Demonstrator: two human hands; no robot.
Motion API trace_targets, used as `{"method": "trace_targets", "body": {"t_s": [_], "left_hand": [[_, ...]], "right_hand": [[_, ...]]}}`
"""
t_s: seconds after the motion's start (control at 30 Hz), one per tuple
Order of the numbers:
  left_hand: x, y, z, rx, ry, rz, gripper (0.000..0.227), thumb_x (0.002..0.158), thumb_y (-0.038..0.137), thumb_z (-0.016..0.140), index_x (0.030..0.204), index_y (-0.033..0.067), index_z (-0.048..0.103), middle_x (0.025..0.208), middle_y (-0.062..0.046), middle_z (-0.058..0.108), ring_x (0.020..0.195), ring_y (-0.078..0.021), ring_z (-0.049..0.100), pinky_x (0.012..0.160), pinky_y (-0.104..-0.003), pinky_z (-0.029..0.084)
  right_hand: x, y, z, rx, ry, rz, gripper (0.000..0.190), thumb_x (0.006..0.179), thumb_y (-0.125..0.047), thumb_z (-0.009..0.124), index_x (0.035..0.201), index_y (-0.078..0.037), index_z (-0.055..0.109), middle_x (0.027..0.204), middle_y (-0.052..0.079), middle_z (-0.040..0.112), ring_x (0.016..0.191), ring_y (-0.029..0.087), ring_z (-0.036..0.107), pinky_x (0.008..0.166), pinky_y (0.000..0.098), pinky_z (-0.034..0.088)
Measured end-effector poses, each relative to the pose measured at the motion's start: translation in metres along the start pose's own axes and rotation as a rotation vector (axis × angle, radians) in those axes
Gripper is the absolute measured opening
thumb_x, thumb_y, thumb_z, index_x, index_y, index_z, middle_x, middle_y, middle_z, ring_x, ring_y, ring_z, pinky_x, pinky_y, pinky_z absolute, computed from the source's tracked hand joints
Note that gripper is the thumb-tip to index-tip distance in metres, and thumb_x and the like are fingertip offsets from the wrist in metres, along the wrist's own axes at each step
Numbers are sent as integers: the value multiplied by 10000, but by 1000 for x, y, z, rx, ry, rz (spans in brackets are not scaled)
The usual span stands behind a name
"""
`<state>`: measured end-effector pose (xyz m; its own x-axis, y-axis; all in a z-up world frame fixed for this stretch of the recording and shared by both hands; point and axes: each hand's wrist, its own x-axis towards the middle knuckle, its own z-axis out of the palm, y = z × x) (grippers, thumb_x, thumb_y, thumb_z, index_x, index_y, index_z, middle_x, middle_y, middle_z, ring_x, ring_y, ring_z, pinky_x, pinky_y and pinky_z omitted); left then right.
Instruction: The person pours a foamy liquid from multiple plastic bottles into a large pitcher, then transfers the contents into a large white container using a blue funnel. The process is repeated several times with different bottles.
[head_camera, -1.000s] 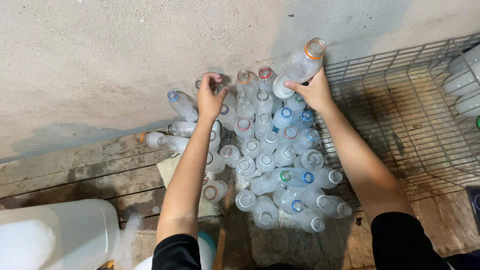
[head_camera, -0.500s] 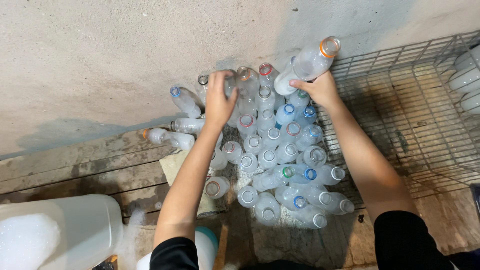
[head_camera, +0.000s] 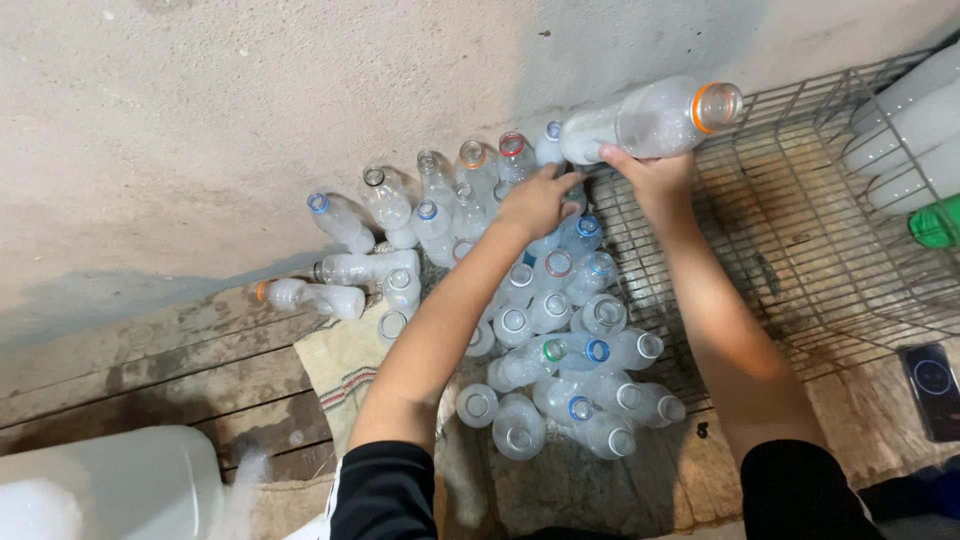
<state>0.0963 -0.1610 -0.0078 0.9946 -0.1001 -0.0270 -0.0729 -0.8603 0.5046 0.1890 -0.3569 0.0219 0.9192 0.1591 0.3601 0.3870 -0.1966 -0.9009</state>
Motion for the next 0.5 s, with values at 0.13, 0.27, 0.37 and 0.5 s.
{"method": "trace_targets", "body": {"t_s": [0.13,0.27,0.37,0.5], "left_hand": [[36,-19,35,48,-27,45,553,961,197,808,1485,198,631,1379,-217,677,1232,-477,741,1082,-577,625],[51,-44,57,97,93,58,361,984,84,751,1335,110,672,1316,-207,682,1162,-464,761,1015,-529,657],[25,-29,22,48,168,47,347,1007,56,728,1343,75,648,1286,-217,660,1157,-476,751,1018,-525,657],[10,-14,-19,-22,278,43,369,1027,45,712,1385,54,624,1243,-191,631,1165,-488,735,1027,-550,644]], "right_hand": [[-10,-34,-18,-85,49,-4,827,871,-268,1143,1399,107,630,1346,308,703,1314,380,682,1025,560,600],[-14,-17,-28,-166,76,38,790,840,-340,1139,1328,111,710,1251,280,760,1264,406,716,1034,573,583],[-17,-8,-36,-120,22,104,847,863,-333,1113,1395,128,641,1319,301,721,1328,436,658,1089,562,551],[-18,-16,-26,-4,-96,171,875,939,-251,1043,1510,149,513,1471,332,619,1464,434,537,1178,565,503]]}}
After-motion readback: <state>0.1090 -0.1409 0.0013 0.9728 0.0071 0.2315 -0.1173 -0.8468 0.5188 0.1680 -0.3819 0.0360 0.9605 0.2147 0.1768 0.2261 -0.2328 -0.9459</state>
